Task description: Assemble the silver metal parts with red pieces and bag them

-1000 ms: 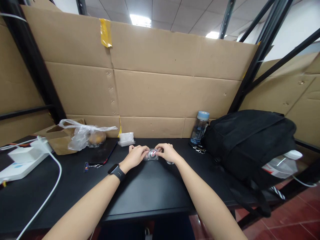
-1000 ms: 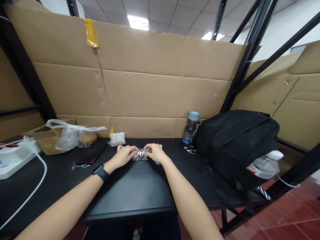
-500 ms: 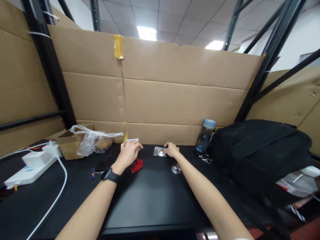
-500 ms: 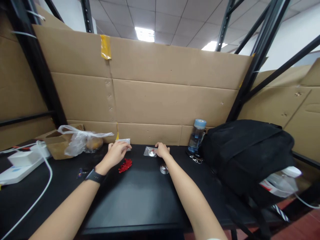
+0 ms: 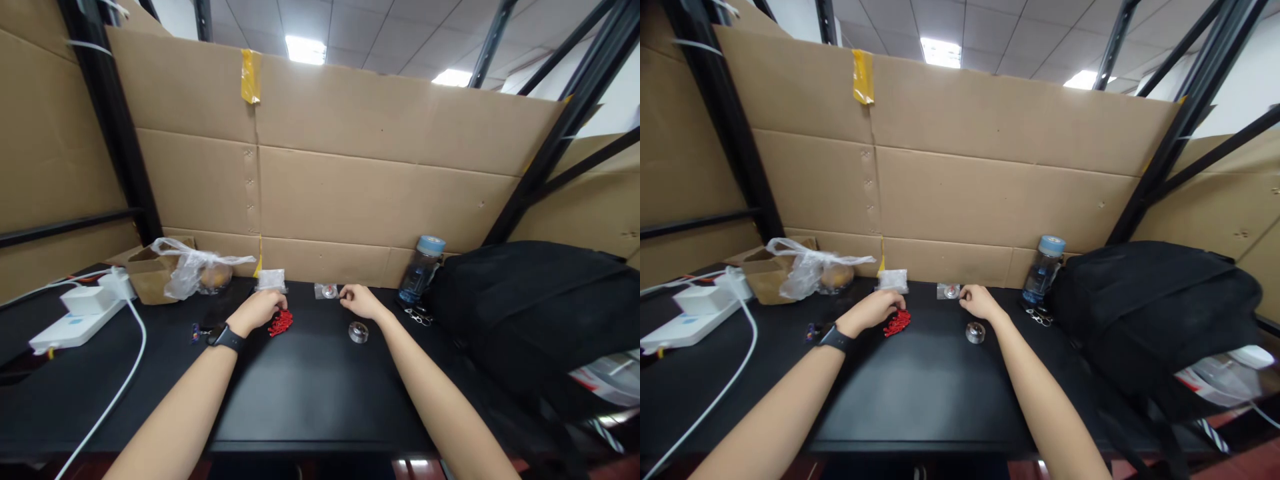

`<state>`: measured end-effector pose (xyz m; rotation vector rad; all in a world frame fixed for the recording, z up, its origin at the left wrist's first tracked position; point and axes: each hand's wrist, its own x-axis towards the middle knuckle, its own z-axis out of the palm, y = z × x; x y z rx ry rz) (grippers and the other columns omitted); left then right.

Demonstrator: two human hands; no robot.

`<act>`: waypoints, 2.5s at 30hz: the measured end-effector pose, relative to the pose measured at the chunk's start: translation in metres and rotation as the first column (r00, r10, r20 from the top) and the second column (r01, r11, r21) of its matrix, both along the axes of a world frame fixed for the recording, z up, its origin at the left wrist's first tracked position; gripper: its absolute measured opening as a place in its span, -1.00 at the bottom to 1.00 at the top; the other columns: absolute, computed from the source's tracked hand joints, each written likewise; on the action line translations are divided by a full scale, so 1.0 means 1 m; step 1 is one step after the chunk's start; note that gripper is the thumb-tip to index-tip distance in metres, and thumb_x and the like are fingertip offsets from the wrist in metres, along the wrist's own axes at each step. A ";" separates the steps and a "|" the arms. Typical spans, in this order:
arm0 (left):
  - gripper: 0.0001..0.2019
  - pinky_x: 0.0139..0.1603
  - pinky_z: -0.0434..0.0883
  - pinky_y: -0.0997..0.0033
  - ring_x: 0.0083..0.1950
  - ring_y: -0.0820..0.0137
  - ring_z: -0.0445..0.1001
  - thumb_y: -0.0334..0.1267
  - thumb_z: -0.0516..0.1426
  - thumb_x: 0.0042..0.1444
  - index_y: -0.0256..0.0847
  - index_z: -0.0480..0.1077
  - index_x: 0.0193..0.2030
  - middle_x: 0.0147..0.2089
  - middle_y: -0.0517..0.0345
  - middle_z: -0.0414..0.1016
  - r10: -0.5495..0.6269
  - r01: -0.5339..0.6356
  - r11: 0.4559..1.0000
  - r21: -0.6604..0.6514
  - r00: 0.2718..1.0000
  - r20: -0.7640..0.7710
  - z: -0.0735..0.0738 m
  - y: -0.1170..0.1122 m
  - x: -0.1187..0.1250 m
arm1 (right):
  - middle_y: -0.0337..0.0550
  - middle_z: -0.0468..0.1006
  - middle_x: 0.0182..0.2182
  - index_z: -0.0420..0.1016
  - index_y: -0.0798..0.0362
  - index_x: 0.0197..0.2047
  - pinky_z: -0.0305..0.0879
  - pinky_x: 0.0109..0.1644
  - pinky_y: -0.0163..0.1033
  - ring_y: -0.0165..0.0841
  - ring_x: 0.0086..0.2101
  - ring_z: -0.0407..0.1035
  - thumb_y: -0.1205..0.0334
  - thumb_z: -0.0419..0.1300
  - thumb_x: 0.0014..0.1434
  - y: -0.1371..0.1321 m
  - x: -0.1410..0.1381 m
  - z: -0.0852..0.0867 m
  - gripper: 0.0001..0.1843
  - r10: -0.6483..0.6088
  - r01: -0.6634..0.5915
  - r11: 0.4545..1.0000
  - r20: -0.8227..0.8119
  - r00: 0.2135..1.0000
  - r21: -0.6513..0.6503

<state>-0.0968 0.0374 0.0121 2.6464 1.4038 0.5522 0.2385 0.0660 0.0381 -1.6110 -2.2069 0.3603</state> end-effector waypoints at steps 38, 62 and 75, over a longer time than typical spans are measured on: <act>-0.74 -0.03 0.34 0.34 -0.13 0.30 0.50 -0.12 0.06 0.34 -0.12 0.55 -0.19 -0.20 0.11 0.60 -0.038 -0.017 0.977 0.214 0.968 0.249 0.014 -0.039 0.069 | -0.23 0.60 -0.30 0.60 0.01 -0.08 0.27 -0.33 -0.35 -0.39 -0.40 0.42 0.13 0.54 -0.29 -0.050 0.047 0.001 -0.38 0.267 -0.275 0.946 -0.068 0.961 -0.174; -0.83 -0.10 0.17 0.24 -0.19 0.32 0.49 -0.29 0.07 0.29 -0.12 0.51 -0.23 -0.20 0.11 0.59 -0.042 -0.068 0.956 0.285 0.931 0.362 0.027 -0.069 0.100 | -0.07 0.61 -0.13 0.52 0.02 -0.06 0.50 -0.10 -0.14 -0.21 -0.15 0.55 0.16 0.52 -0.14 -0.073 -0.039 -0.010 -0.45 0.273 -0.413 0.909 -0.836 0.476 0.061; -0.82 -0.09 0.14 0.20 -0.15 0.30 0.47 -0.32 0.06 0.29 -0.12 0.50 -0.23 -0.23 0.08 0.58 -0.054 -0.031 0.934 0.355 0.972 0.227 0.031 -0.072 0.099 | -0.13 0.64 -0.25 0.58 0.04 -0.16 0.48 -0.08 -0.10 -0.25 -0.28 0.55 0.02 0.46 -0.03 -0.074 -0.045 -0.014 -0.60 0.209 -0.368 0.929 -0.849 0.485 0.018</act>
